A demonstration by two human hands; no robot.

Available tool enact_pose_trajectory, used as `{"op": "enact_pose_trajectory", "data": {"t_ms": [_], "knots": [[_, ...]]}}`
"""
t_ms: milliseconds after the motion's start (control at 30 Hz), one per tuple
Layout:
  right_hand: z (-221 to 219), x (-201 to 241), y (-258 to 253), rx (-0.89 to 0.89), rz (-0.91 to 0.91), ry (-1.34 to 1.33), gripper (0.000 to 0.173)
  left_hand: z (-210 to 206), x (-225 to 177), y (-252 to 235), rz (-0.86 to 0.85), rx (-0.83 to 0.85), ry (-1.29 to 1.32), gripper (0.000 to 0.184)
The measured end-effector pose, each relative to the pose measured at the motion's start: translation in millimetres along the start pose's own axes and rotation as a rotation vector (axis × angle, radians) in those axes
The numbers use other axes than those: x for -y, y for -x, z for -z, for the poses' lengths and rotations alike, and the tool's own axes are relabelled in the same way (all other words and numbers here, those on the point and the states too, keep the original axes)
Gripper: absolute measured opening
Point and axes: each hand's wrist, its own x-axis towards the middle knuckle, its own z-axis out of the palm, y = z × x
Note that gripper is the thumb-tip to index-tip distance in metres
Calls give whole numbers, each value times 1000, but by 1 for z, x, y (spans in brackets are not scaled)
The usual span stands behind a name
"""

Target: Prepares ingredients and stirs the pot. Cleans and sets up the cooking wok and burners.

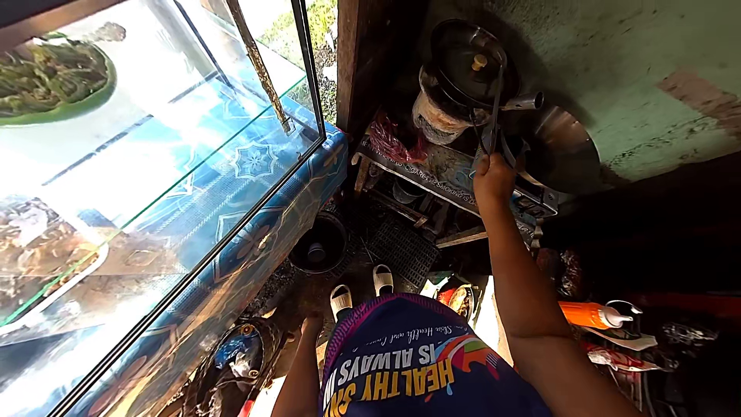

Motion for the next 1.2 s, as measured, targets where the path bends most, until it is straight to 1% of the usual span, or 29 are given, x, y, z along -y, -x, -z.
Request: {"op": "enact_pose_trajectory", "data": {"t_ms": [67,167,267,433,600,700,867,1000,1100,1200], "knots": [[3,0,2,6,14,-22,38,-1,0,6,-9,2,-24,42],[-4,-1,-9,18,23,10,38,-1,1,9,-16,14,-84,43],[-6,3,-16,29,28,22,38,-2,4,0,-4,11,-44,42],[1,3,-9,21,68,-4,37,-2,2,-7,-2,9,-8,41],[-14,-4,-29,24,64,37,40,-7,8,-11,-1,9,13,41],[-21,-8,-28,6,70,36,39,-8,13,-8,0,9,25,42],[-38,-14,-31,-6,70,51,40,-13,24,-3,16,20,-26,42],[-41,-19,-33,-45,108,48,41,-20,36,-5,48,37,26,41],[-37,-12,-25,-48,143,68,41,-25,40,-3,50,47,63,41],[-48,-18,-25,-84,211,39,40,-35,46,-6,66,40,147,41]]}}
